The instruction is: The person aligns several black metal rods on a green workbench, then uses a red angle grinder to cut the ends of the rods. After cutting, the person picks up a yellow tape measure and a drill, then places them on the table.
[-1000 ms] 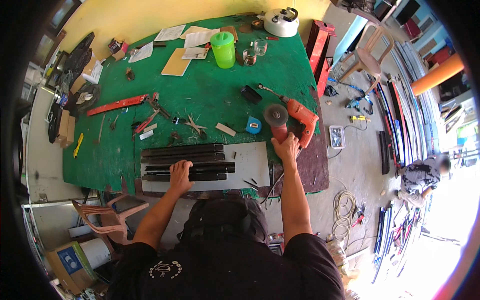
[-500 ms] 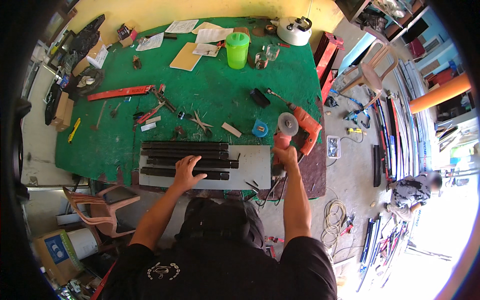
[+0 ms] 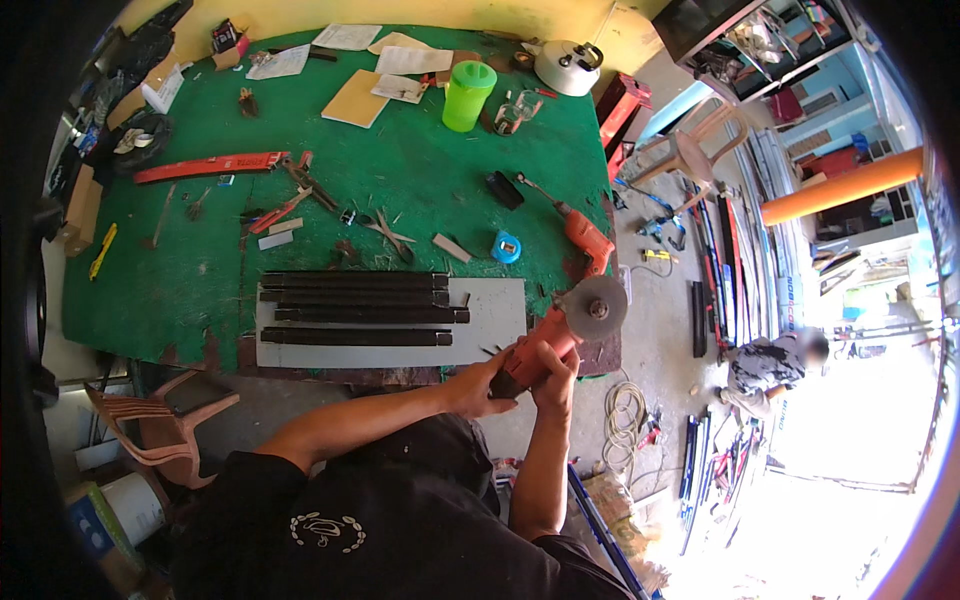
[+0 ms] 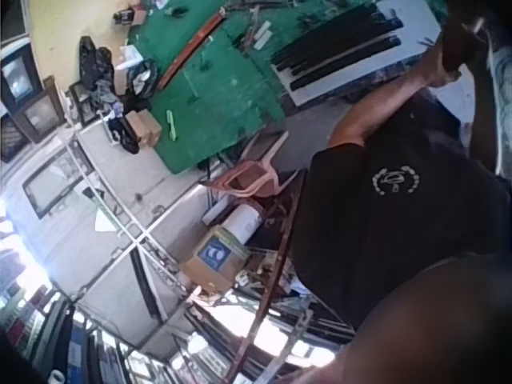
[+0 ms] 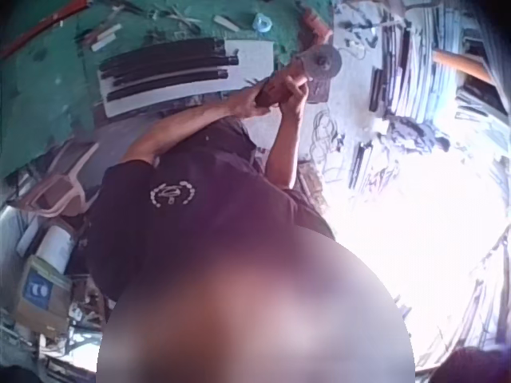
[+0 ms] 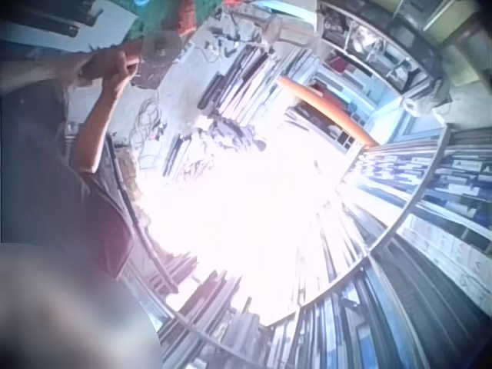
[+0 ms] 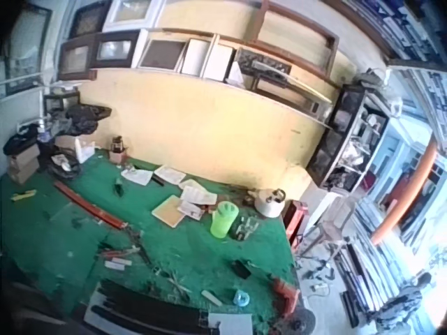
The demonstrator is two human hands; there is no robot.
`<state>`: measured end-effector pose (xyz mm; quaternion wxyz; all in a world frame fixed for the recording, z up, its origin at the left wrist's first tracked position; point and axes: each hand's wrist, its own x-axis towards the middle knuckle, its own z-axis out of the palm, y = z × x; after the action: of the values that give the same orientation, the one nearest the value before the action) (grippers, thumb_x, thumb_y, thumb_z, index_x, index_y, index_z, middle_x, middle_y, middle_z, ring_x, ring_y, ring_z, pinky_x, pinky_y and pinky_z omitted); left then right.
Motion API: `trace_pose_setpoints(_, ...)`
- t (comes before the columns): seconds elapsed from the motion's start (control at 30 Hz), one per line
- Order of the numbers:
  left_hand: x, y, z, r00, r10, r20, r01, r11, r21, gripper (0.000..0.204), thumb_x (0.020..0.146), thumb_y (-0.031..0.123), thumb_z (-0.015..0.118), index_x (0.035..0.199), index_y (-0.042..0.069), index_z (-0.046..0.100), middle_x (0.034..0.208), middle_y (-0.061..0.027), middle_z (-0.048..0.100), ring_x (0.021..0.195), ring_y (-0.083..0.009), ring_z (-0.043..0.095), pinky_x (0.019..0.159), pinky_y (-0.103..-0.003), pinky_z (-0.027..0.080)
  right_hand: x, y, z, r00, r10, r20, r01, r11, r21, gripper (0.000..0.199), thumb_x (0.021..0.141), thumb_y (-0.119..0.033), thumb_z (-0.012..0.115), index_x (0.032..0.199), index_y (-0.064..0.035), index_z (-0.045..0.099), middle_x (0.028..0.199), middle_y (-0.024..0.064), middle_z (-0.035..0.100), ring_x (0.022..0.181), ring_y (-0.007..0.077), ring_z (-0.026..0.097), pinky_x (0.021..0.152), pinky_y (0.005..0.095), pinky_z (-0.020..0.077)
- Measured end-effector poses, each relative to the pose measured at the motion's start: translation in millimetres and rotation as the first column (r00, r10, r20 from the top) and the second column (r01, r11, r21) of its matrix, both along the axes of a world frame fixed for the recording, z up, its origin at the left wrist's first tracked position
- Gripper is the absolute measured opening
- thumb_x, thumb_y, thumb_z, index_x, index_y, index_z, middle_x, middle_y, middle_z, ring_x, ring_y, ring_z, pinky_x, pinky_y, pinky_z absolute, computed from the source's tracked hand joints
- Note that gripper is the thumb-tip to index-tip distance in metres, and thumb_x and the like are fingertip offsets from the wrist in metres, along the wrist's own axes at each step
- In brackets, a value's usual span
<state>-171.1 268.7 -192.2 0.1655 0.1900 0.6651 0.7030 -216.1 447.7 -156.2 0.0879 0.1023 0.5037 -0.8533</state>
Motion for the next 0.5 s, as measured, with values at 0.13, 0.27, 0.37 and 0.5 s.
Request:
trace_pose_setpoints(0.13, 24, -13, 12, 0.983, -0.185, 0.015, 0.183, 0.98, 0.074, 0.105, 0.084, 0.027, 0.086, 0.165, 0.004, 0.023, 0.137, -0.0234, 0.064, 0.125, -0.0351, 0.065, 0.108, -0.044, 0.049, 36, 1, 8, 0.994, 0.058, -0.095, -0.075, 0.979, -0.187, 0.071, 0.084, -0.022, 0.078, 0.144, -0.0023, 0.047, 0.123, 0.0213, 0.065, 0.113, 0.0378, 0.067, 0.099, 0.0547, 0.0567)
trace_pose_setpoints(0.27, 51, -18, 7, 0.972, -0.204, 0.116, 0.214, 0.974, -0.077, 0.102, 0.086, 0.021, 0.083, 0.165, 0.005, 0.021, 0.124, -0.0284, 0.068, 0.115, -0.0414, 0.07, 0.1, -0.044, 0.053, 69, -6, -11, 0.994, -0.109, 0.013, 0.11, 0.983, -0.149, 0.068, 0.086, -0.021, 0.075, 0.143, 0.0011, 0.045, 0.126, 0.0247, 0.066, 0.112, 0.0416, 0.068, 0.098, 0.0583, 0.058)
trace_pose_setpoints(0.37, 63, -21, -3, 0.988, -0.15, -0.025, 0.147, 0.984, -0.104, 0.103, 0.087, 0.013, 0.078, 0.166, -0.001, 0.014, 0.122, -0.0318, 0.068, 0.113, -0.0464, 0.069, 0.096, -0.045, 0.054, 72, 8, -31, 0.973, -0.153, 0.171, 0.164, 0.985, -0.052, 0.062, 0.088, -0.022, 0.074, 0.138, 0.0049, 0.049, 0.121, 0.0255, 0.067, 0.105, 0.0403, 0.07, 0.093, 0.0562, 0.0598)
trace_pose_setpoints(0.5, 53, -11, -12, 0.971, -0.142, -0.191, 0.118, 0.984, -0.132, 0.103, 0.089, 0.01, 0.074, 0.166, -0.004, 0.008, 0.123, -0.0337, 0.067, 0.112, -0.0476, 0.069, 0.096, -0.045, 0.054, 51, 25, -51, 0.958, -0.139, 0.25, 0.167, 0.982, -0.093, 0.047, 0.089, -0.023, 0.072, 0.123, 0.0059, 0.057, 0.11, 0.0237, 0.068, 0.097, 0.0375, 0.07, 0.088, 0.0534, 0.0603)
